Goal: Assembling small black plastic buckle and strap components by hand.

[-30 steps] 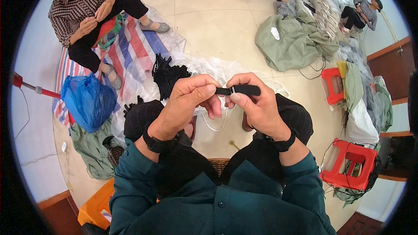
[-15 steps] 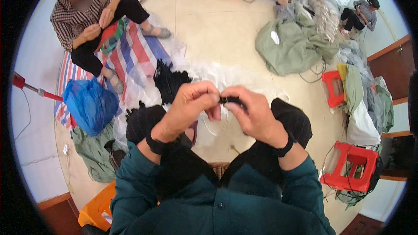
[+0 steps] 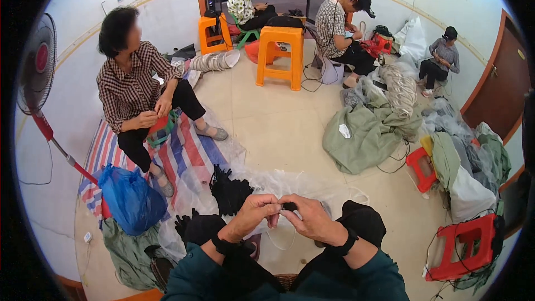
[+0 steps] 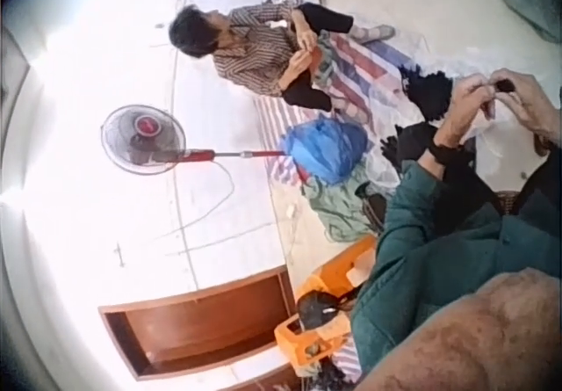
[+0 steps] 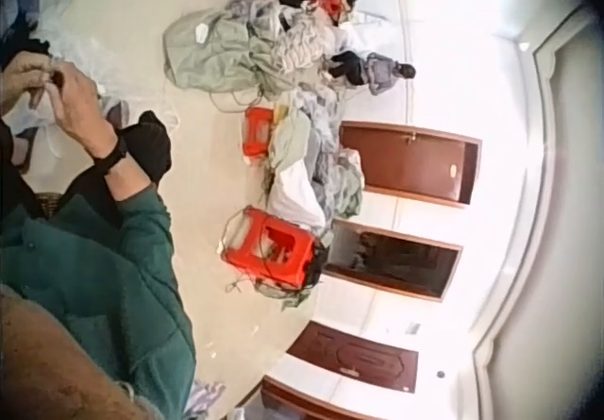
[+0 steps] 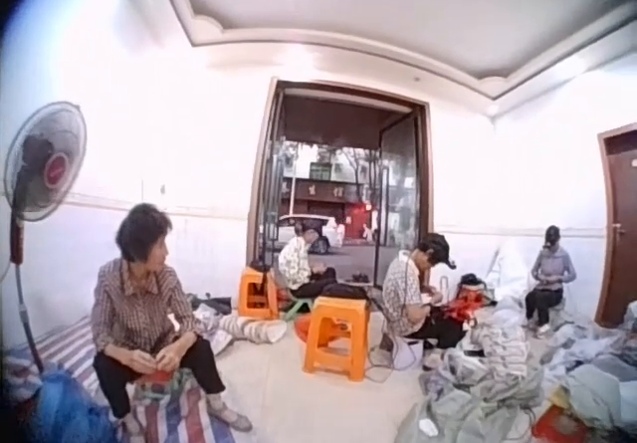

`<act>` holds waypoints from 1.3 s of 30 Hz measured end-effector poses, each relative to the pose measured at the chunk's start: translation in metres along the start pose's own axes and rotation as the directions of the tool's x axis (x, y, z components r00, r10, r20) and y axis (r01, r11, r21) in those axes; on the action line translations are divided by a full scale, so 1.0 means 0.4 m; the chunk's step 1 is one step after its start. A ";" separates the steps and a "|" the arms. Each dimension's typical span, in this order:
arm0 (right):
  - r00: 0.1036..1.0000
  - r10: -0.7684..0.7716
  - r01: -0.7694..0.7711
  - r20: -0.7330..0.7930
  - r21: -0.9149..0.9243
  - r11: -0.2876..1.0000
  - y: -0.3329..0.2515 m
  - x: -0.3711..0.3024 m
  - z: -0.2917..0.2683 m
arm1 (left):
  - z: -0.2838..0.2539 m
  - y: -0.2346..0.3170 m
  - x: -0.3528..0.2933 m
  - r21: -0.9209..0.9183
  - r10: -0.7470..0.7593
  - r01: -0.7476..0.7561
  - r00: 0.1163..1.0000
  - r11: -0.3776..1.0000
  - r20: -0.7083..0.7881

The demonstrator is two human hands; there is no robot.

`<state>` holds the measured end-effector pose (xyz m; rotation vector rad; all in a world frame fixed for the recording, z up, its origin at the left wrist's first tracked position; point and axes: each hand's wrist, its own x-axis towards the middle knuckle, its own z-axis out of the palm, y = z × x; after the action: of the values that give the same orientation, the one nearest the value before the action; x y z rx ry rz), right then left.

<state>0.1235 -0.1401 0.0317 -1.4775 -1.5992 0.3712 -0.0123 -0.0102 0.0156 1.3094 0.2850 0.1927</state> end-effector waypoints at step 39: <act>0.998 0.060 -0.060 0.002 0.082 0.995 0.004 0.033 -0.021 | -0.004 0.041 -0.005 -0.275 -0.056 0.047 0.998 0.960 -0.023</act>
<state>0.1327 -0.1307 0.0404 -1.4651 -1.5237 0.4660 -0.0143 -0.0052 0.0314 1.0234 0.3065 0.2007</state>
